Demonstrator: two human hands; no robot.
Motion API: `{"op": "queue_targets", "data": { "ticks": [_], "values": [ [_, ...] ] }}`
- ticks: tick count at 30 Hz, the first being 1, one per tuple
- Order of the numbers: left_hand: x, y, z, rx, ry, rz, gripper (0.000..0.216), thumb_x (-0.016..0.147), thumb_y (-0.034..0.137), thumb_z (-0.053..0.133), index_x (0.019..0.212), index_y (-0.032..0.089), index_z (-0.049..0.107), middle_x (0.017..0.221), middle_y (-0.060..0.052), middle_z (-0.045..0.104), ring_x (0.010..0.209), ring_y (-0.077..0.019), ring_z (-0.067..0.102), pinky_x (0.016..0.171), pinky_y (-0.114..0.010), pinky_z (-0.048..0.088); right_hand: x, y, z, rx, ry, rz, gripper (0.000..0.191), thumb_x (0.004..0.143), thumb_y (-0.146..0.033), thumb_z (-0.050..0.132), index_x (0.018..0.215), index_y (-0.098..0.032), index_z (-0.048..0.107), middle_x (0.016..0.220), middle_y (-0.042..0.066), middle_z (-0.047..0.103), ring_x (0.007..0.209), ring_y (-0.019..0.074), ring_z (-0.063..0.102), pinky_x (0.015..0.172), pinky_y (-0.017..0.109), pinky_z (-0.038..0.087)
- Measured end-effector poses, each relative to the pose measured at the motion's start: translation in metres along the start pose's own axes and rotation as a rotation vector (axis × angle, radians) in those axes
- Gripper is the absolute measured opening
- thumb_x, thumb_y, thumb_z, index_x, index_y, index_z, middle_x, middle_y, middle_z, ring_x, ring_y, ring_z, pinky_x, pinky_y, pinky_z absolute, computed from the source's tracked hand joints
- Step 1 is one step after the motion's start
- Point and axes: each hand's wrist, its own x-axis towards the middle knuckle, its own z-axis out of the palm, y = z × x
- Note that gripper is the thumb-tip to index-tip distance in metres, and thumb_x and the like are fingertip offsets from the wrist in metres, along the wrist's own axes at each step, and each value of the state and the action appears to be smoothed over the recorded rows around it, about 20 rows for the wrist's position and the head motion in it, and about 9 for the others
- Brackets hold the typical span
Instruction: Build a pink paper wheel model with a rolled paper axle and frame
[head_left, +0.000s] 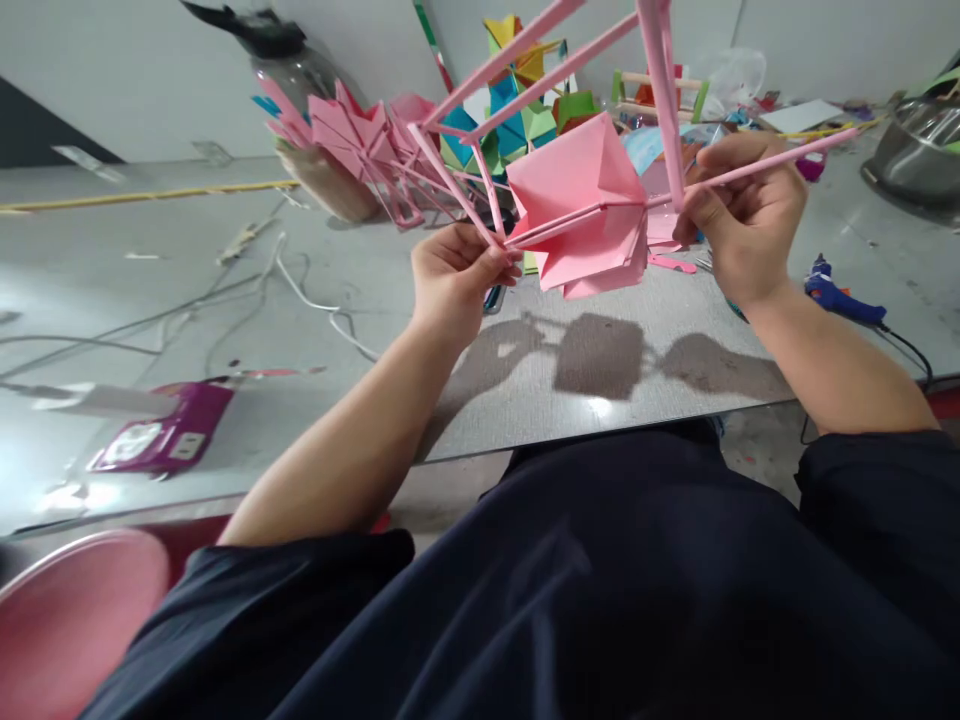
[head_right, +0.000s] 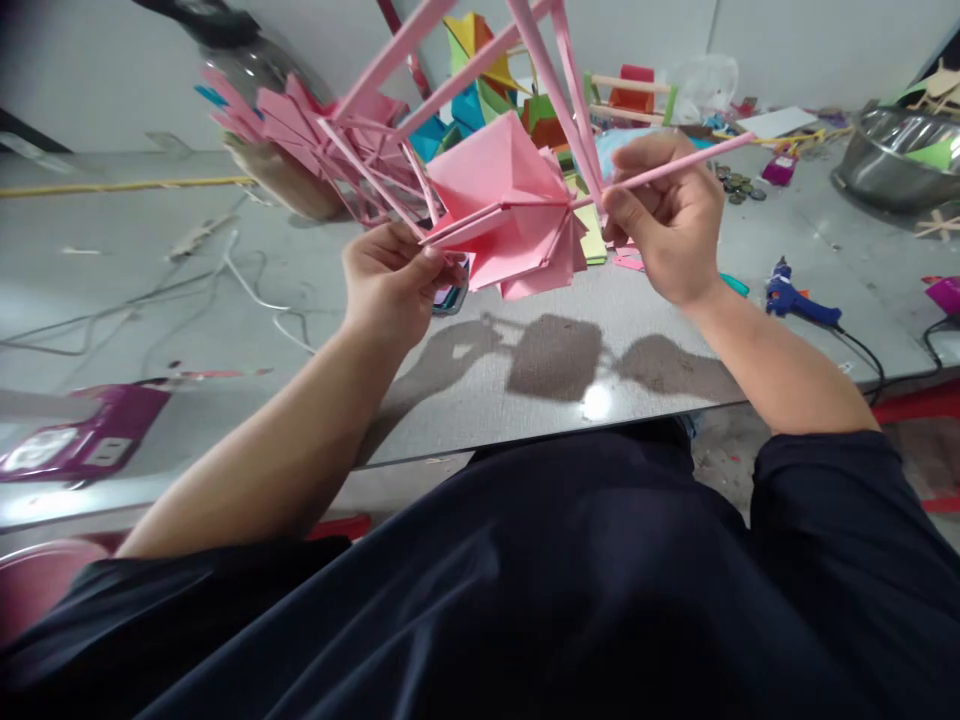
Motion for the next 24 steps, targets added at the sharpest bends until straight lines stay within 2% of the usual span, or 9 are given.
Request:
{"op": "queue_targets", "data": {
  "ticks": [3, 5, 9, 11, 15, 18, 20, 22, 24],
  "values": [
    [0.0, -0.007, 0.002, 0.051, 0.061, -0.033, 0.067, 0.061, 0.072, 0.111, 0.082, 0.029, 0.063, 0.079, 0.01, 0.081, 0.072, -0.0119, 0.059, 0.073, -0.036, 0.054, -0.01, 0.018, 0.01, -0.002, 0.103, 0.113, 0.069, 0.082, -0.096, 0.092, 0.087, -0.034, 0.061, 0.079, 0.0, 0.077, 0.061, 0.0216, 0.072, 0.047, 0.041, 0.053],
    [0.001, -0.01, 0.003, 0.079, 0.109, -0.029, 0.066, 0.061, 0.069, 0.11, 0.081, 0.029, 0.062, 0.074, 0.01, 0.077, 0.071, -0.0112, 0.057, 0.074, -0.035, 0.054, -0.017, 0.031, 0.015, 0.004, 0.131, 0.168, 0.071, 0.083, -0.098, 0.088, 0.087, -0.034, 0.057, 0.083, 0.001, 0.079, 0.07, 0.0242, 0.078, 0.051, 0.042, 0.058],
    [0.001, -0.012, 0.002, 0.153, 0.198, 0.094, 0.052, 0.074, 0.054, 0.101, 0.079, 0.029, 0.056, 0.077, 0.007, 0.074, 0.073, -0.0124, 0.06, 0.074, -0.038, 0.053, -0.024, 0.048, 0.015, -0.001, 0.106, 0.165, 0.068, 0.079, -0.093, 0.094, 0.11, -0.041, 0.064, 0.106, -0.001, 0.084, 0.106, 0.0304, 0.085, 0.078, 0.05, 0.074],
    [-0.001, -0.008, 0.002, 0.152, 0.213, 0.194, 0.046, 0.08, 0.044, 0.097, 0.08, 0.029, 0.054, 0.079, 0.007, 0.072, 0.078, -0.0122, 0.063, 0.077, -0.037, 0.052, -0.024, 0.05, 0.013, 0.0, 0.086, 0.14, 0.071, 0.076, -0.091, 0.098, 0.121, -0.046, 0.067, 0.11, -0.003, 0.084, 0.112, 0.0313, 0.085, 0.085, 0.053, 0.076],
    [-0.01, 0.001, 0.003, 0.134, 0.207, 0.299, 0.045, 0.085, 0.04, 0.097, 0.084, 0.029, 0.054, 0.084, 0.008, 0.073, 0.092, -0.0136, 0.07, 0.096, -0.04, 0.061, -0.019, 0.045, 0.012, 0.009, 0.034, 0.057, 0.069, 0.077, -0.096, 0.093, 0.122, -0.047, 0.074, 0.103, -0.003, 0.08, 0.101, 0.0293, 0.084, 0.085, 0.054, 0.078],
    [-0.011, 0.0, 0.002, 0.171, 0.211, 0.362, 0.041, 0.09, 0.046, 0.097, 0.089, 0.028, 0.06, 0.09, 0.005, 0.076, 0.097, -0.0154, 0.074, 0.101, -0.042, 0.062, -0.019, 0.043, 0.012, -0.003, 0.016, 0.014, 0.06, 0.086, -0.094, 0.088, 0.116, -0.044, 0.077, 0.101, -0.002, 0.078, 0.082, 0.023, 0.08, 0.076, 0.048, 0.077],
    [-0.005, -0.007, -0.001, 0.156, 0.222, 0.468, 0.047, 0.09, 0.058, 0.099, 0.09, 0.027, 0.063, 0.089, 0.003, 0.076, 0.093, -0.017, 0.076, 0.094, -0.042, 0.063, -0.019, 0.044, 0.011, -0.01, -0.004, -0.035, 0.055, 0.093, -0.09, 0.085, 0.116, -0.041, 0.078, 0.102, -0.002, 0.077, 0.073, 0.0188, 0.078, 0.072, 0.042, 0.075],
    [0.004, -0.017, -0.003, 0.107, 0.256, 0.614, 0.06, 0.084, 0.073, 0.102, 0.087, 0.026, 0.064, 0.083, 0.001, 0.074, 0.082, -0.0186, 0.076, 0.08, -0.04, 0.063, -0.018, 0.047, 0.009, -0.022, -0.023, -0.102, 0.053, 0.099, -0.087, 0.081, 0.117, -0.038, 0.078, 0.104, -0.001, 0.078, 0.072, 0.0172, 0.078, 0.071, 0.038, 0.075],
    [0.013, -0.025, -0.004, 0.072, 0.296, 0.757, 0.065, 0.081, 0.079, 0.103, 0.085, 0.026, 0.066, 0.078, 0.001, 0.072, 0.073, -0.0188, 0.075, 0.069, -0.037, 0.061, -0.017, 0.05, 0.008, -0.047, -0.031, -0.147, 0.052, 0.103, -0.084, 0.077, 0.118, -0.034, 0.077, 0.105, 0.0, 0.08, 0.075, 0.0173, 0.08, 0.071, 0.036, 0.075]
  ]
}}
